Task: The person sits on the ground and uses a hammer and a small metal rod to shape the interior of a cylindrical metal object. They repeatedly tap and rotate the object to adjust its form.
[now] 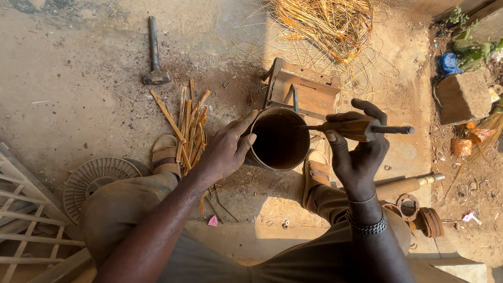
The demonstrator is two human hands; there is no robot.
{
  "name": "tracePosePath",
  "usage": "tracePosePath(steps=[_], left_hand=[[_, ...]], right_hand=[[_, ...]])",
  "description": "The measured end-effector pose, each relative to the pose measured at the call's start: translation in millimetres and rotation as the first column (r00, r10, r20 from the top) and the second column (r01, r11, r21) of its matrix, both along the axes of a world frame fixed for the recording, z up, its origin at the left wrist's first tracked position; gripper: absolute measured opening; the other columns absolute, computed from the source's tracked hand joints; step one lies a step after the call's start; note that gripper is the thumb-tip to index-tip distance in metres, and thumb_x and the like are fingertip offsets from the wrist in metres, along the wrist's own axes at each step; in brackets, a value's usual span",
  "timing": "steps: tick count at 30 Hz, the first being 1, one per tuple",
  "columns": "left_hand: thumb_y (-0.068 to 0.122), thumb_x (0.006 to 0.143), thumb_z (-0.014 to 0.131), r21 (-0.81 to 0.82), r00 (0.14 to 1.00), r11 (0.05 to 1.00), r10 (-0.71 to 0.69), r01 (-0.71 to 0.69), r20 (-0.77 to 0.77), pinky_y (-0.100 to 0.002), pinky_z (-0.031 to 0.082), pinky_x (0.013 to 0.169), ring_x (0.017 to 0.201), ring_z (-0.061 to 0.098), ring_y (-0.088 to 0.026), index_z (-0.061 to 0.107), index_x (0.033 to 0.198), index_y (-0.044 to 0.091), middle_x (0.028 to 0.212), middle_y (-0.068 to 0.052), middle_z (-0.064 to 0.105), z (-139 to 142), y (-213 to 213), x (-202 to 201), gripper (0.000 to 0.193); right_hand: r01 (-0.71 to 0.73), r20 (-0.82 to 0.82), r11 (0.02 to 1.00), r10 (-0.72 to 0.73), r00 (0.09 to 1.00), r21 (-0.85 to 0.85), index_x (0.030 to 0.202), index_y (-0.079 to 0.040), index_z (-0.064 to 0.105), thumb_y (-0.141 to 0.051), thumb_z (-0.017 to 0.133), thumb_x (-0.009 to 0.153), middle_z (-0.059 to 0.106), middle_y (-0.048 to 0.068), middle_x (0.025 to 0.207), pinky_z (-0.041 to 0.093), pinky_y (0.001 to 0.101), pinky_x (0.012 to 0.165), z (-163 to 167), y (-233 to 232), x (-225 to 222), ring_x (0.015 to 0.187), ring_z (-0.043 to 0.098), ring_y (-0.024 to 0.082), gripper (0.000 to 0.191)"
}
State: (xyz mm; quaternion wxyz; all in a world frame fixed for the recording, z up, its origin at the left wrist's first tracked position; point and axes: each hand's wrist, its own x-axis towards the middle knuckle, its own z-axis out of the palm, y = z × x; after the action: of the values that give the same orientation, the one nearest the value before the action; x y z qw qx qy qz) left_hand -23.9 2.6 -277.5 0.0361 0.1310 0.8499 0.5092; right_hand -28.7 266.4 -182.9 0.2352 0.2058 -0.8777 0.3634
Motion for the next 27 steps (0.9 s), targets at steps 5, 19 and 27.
tracePosePath(steps=[5, 19, 27], left_hand=[[0.044, 0.110, 0.037, 0.010, 0.998, 0.999, -0.043, 0.043, -0.035, -0.051, 0.042, 0.117, 0.142, 0.050, -0.041, 0.026, 0.163, 0.011, 0.155, -0.026, 0.049, -10.2, -1.1, 4.1, 0.064], [0.076, 0.093, 0.046, 0.081, 0.981, 0.986, -0.156, 0.147, 0.114, -0.058, 0.039, 0.119, 0.148, 0.039, -0.046, 0.000, 0.165, 0.012, 0.162, -0.034, 0.030, -35.4, -7.6, 19.6, 0.106], [0.068, 0.091, 0.057, 0.105, 0.984, 0.987, -0.133, 0.120, 0.120, -0.060, 0.030, 0.122, 0.153, 0.031, -0.045, 0.005, 0.166, 0.011, 0.165, -0.032, 0.028, -35.7, -7.3, 15.6, 0.107]], right_hand=[[-0.048, 0.142, 0.998, 0.053, 0.988, -0.039, 0.099, -0.011, 0.075, -0.017, 0.079, 0.094, 0.076, 0.005, 0.111, 0.047, 0.0471, 0.114, -5.6, -4.3, -7.0, 0.142, 0.052, 0.030, 0.009], [-0.104, 0.171, 0.994, 0.096, 0.980, 0.035, 0.099, -0.010, 0.077, -0.015, 0.081, 0.093, 0.078, 0.000, 0.113, 0.048, 0.0463, 0.120, -15.7, -1.7, -1.2, 0.125, 0.065, 0.023, 0.008], [-0.080, 0.019, 0.997, 0.080, 0.997, 0.018, 0.098, -0.004, 0.074, -0.010, 0.078, 0.093, 0.076, 0.009, 0.112, 0.054, 0.0446, 0.103, -13.8, -4.9, -11.6, 0.122, 0.067, 0.034, 0.008]])
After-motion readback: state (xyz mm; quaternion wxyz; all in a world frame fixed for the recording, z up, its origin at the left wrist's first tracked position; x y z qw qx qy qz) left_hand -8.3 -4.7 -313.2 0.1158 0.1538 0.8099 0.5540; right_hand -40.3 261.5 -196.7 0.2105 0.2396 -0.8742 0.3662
